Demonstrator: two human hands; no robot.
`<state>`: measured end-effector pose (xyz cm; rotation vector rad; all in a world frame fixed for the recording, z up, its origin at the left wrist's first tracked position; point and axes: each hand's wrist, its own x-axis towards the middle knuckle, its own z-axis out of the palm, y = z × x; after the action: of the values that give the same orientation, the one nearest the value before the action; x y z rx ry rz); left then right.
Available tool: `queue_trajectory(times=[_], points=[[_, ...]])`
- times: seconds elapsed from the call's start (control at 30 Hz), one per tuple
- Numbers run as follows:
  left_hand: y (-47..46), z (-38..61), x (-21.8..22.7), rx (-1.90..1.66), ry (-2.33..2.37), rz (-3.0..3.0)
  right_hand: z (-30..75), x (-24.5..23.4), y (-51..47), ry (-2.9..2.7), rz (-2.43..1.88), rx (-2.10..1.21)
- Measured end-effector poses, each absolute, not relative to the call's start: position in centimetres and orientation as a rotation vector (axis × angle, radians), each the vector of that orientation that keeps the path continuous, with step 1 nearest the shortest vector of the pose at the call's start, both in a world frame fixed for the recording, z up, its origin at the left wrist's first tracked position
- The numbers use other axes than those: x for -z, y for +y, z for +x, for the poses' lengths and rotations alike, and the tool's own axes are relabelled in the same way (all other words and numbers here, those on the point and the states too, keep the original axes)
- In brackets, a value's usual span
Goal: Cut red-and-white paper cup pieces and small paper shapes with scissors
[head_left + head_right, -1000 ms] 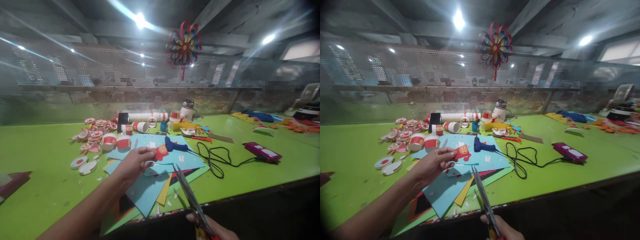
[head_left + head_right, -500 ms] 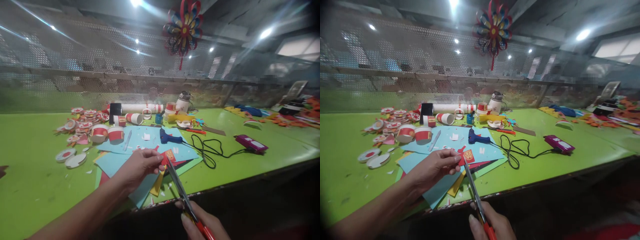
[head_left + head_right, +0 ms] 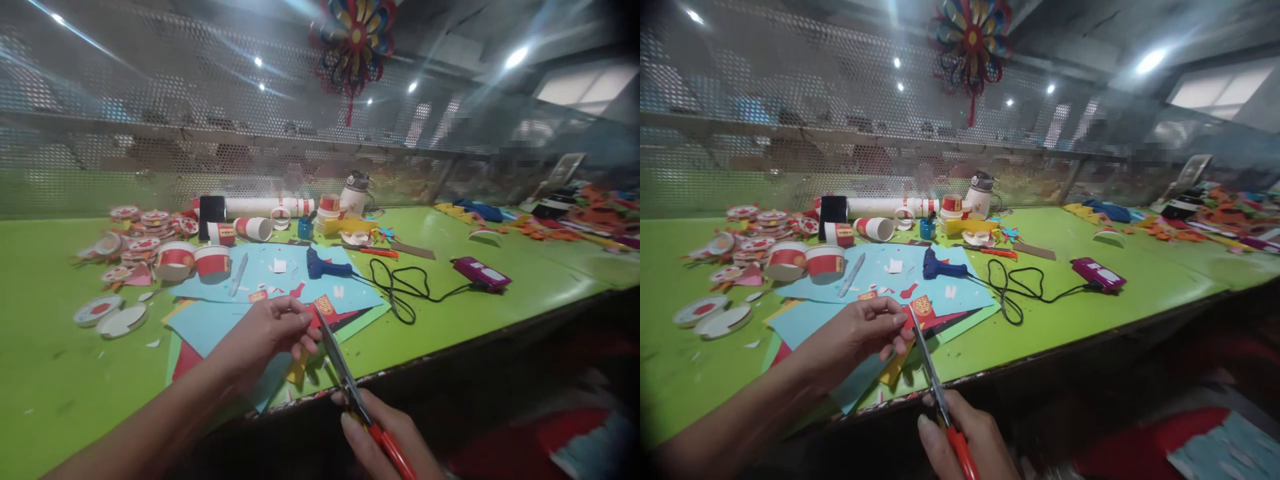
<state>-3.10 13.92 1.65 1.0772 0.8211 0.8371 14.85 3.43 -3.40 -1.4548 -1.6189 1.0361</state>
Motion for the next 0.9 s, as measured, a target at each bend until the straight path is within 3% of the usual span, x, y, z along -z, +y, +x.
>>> queue_trajectory(times=[0.53,0.9], points=[[13.6,-3.0,-1.9,-0.823,0.808,1.097,15.8,5.9,3.8,-1.64,-1.421,-1.216],[13.6,-3.0,-1.8,-0.805,0.798,1.09,15.4,4.3,3.6,-1.695,-1.525,-1.061]])
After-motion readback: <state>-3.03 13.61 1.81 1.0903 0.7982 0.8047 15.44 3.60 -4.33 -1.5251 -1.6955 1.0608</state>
